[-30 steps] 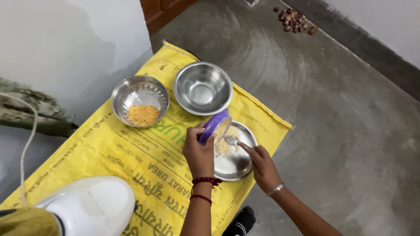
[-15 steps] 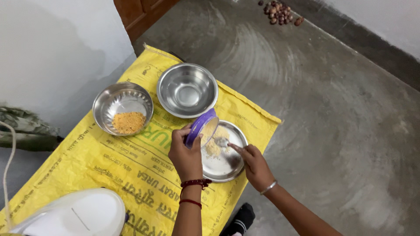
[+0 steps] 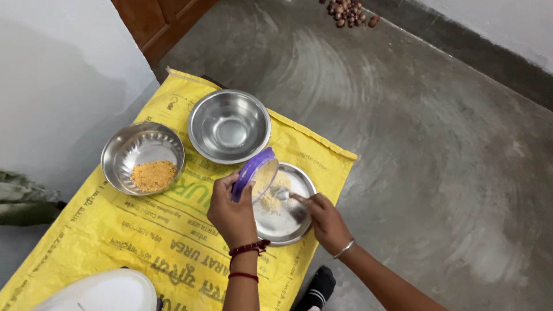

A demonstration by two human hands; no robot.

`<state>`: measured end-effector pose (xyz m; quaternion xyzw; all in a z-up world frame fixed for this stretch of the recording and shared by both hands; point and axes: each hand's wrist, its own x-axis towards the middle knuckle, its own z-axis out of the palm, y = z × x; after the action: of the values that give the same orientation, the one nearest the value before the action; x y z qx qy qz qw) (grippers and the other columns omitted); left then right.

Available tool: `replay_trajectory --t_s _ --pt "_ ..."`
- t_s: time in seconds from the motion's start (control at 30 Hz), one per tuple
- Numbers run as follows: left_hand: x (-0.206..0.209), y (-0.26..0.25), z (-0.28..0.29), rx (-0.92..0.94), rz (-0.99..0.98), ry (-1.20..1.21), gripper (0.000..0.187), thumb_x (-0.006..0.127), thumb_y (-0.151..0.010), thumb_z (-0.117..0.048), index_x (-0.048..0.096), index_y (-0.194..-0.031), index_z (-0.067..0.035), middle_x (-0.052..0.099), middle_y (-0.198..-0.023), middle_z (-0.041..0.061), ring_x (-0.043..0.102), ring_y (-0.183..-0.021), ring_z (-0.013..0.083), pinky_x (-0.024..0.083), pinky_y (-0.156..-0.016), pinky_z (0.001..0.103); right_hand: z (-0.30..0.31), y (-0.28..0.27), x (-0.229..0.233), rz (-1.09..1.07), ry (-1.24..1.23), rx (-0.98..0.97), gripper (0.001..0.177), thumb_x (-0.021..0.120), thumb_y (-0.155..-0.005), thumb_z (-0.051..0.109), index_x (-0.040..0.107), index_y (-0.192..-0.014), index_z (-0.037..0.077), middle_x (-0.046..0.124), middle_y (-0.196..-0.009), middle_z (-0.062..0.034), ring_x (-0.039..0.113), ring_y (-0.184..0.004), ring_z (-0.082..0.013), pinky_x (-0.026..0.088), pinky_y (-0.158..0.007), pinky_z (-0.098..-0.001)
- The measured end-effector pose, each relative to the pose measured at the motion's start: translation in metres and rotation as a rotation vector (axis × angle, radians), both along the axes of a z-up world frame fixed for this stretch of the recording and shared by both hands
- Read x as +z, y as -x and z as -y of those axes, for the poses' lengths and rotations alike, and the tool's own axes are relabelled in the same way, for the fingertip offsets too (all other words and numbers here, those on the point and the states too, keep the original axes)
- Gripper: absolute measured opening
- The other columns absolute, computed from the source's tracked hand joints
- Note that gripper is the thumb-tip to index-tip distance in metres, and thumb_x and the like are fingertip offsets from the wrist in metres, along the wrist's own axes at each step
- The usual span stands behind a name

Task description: The person opens a blender jar and uses a spoon to scoop a blended mixture into a metal plate. The person repeatedly scrapes the jar to transfer the contents.

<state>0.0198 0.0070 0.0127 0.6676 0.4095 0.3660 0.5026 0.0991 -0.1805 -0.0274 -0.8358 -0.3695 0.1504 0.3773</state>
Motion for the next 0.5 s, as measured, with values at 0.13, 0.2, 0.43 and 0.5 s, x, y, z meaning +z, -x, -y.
replay_trajectory --t_s 0.13,0.2,0.43,0.5 --pt "-0.006 -0.003 0.004 0.010 0.043 0.053 0.026 0.080 -0.081 0.003 0.067 -0.104 0.003 0.076 -0.106 0.012 0.076 -0.095 0.0181 0.063 -0.085 0.031 -0.004 -0.002 -0.001 -0.054 -0.061 -0.023 0.068 0.047 -0.088 -0.013 0.060 -0.145 0.020 0.058 -0.105 -0.0112 0.062 -0.093 -0.0251 0.054 -0.087 -0.0369" --pt "-0.008 -0.005 0.005 -0.003 0.041 0.054 0.026 0.080 -0.082 0.004 0.067 -0.104 0.003 0.076 -0.106 0.012 0.076 -0.096 0.0179 0.063 -0.085 0.031 -0.017 -0.004 -0.002 -0.100 -0.079 0.030 0.068 0.047 -0.086 -0.014 0.061 -0.144 0.019 0.058 -0.106 -0.0116 0.062 -0.094 -0.0247 0.055 -0.088 -0.0368" --pt "-0.004 -0.002 -0.001 -0.012 0.047 0.060 0.026 0.079 -0.082 0.005 0.066 -0.105 0.003 0.075 -0.108 0.013 0.076 -0.098 0.0173 0.064 -0.086 0.031 -0.016 -0.004 -0.009 -0.114 -0.041 0.112 0.059 0.054 -0.082 -0.010 0.066 -0.135 0.015 0.060 -0.103 -0.0103 0.063 -0.096 -0.0262 0.054 -0.088 -0.0376" --pt "-0.001 -0.002 -0.006 0.005 0.050 0.049 0.026 0.080 -0.083 0.004 0.066 -0.104 0.003 0.075 -0.108 0.013 0.075 -0.098 0.0174 0.063 -0.087 0.032 -0.007 -0.007 -0.009 -0.237 -0.050 -0.015 0.043 0.057 -0.087 -0.006 0.070 -0.122 0.015 0.064 -0.105 -0.0060 0.070 -0.096 -0.0212 0.059 -0.087 -0.0339"
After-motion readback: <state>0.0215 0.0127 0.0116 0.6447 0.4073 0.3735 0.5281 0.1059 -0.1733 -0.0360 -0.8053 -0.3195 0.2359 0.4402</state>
